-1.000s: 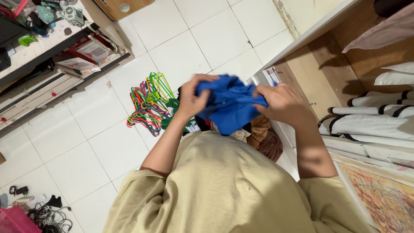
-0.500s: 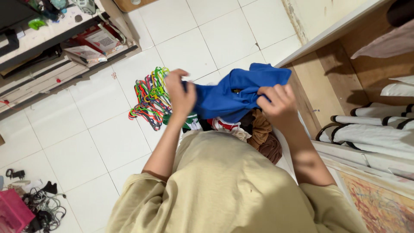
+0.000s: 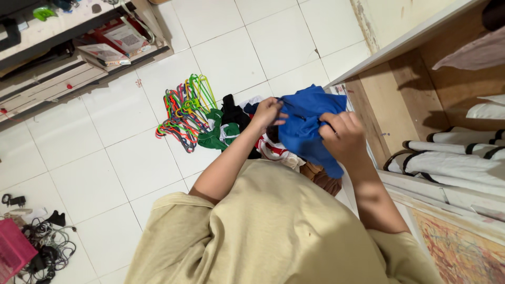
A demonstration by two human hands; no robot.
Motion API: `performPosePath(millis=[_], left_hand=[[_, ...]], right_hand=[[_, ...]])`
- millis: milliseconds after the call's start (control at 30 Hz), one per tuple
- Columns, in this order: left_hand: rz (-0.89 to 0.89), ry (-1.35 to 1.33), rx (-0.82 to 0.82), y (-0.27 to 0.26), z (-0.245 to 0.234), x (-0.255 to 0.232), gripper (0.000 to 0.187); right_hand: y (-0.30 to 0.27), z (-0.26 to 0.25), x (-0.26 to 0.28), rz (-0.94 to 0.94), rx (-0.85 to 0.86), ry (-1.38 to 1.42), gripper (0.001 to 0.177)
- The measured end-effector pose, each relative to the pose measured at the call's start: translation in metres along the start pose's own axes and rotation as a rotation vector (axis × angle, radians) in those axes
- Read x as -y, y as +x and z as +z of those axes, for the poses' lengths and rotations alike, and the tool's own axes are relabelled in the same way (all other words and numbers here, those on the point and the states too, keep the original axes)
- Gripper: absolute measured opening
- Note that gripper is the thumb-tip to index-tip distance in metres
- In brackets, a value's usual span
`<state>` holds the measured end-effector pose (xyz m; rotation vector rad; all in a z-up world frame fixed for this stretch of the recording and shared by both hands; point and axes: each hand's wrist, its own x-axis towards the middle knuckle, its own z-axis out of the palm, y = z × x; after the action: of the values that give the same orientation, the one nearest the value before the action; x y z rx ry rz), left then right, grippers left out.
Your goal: The person picks up shirts from a pile on the floor, places each on a plastic hanger, and hangs them in a wardrobe. The person handles a green shirt, a blue shirt, and a red-and-white shirt, placing each on a hanger and then hanging it in the closet.
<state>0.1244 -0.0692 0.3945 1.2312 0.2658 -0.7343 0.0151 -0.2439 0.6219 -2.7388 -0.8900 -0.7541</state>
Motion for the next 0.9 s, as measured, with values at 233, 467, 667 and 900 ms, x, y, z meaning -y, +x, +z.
performPosePath(millis=[233,467,667,900], left_hand=[[0.087,-0.273,0.141,-0.017,0.016,-0.026,0.008],[0.590,0.670,0.123,-0.064,0.045,-0.054,0.031],[0.501,0.581,0.272,-0.075,0.020,-0.086,0.035],[0.586,0.467,0.433,-0.090,-0.002,-0.131,0.031]], right_hand=[[-0.025,0.000,0.004,0.378,0.339,-0.015,0.043],[-0.044,0.098,-0.020,0.681,0.235,0.398,0.087],[-0.045,0.128,-0.039,0.517,0.190,0.690,0.119],[-0.052,0.124,-0.094,0.797,0.763,0.782,0.040]])
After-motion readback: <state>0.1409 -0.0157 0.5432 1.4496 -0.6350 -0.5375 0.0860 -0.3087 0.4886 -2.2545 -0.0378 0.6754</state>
